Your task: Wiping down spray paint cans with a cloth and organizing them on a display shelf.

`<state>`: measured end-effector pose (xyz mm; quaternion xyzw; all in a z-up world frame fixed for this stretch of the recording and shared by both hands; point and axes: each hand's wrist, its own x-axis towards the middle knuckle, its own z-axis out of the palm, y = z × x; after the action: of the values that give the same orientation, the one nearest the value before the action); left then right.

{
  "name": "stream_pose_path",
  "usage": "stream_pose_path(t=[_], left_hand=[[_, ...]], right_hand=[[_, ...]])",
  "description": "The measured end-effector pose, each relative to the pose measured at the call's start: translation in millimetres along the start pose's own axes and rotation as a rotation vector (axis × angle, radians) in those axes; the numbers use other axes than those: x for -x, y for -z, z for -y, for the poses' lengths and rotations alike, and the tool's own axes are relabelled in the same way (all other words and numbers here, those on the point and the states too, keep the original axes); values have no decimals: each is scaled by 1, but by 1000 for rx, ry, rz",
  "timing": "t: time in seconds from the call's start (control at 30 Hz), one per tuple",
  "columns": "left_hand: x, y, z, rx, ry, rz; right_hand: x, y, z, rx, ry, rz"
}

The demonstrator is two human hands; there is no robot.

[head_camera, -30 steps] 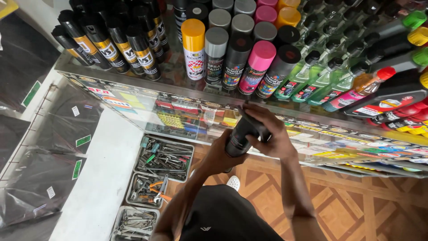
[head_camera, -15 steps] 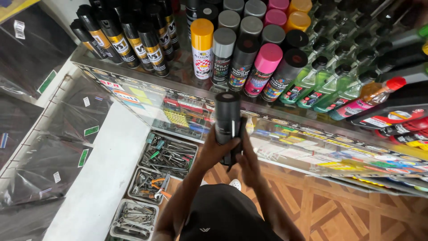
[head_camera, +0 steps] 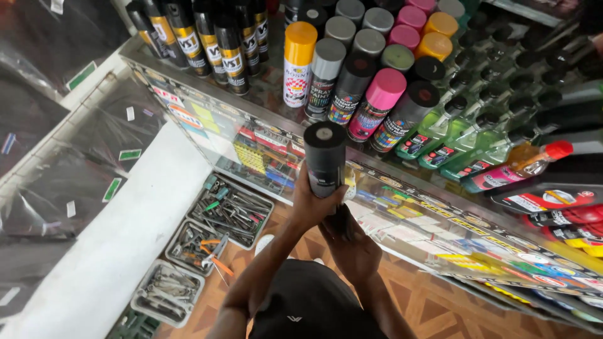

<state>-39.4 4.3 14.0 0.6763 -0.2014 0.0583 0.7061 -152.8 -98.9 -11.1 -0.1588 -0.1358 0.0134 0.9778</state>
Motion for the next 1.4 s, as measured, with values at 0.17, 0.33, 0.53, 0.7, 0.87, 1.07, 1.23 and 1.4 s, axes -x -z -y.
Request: stream_pose_path(t=[0.17,0.33,0.53,0.7,0.87,1.07,1.23,1.4], left_hand=[[4,-7,35,222,80,-105],[-1,6,24,254,140,-82],[0,16,18,244,126,-98],[-11,27,7,281,96,-152],[-42,49,-14,38,38,-277],[-101,85,-38,-235,-176,-261],[-156,87,-46,-226,-296,-252],[-203,90,-23,-312,-276,-285]], right_hand=[[23,80,18,415,13,-647],[-9,69,67,447,30,-538],[-29,83,102,676,131,-382],[-68,22,128,1241,189,-169],[-119,-22,169,1575,321,96],[-194,-114,183,1689,280,191],[-278,-180,159,2016,345,495],[-359,-198,124,2173,363,843]])
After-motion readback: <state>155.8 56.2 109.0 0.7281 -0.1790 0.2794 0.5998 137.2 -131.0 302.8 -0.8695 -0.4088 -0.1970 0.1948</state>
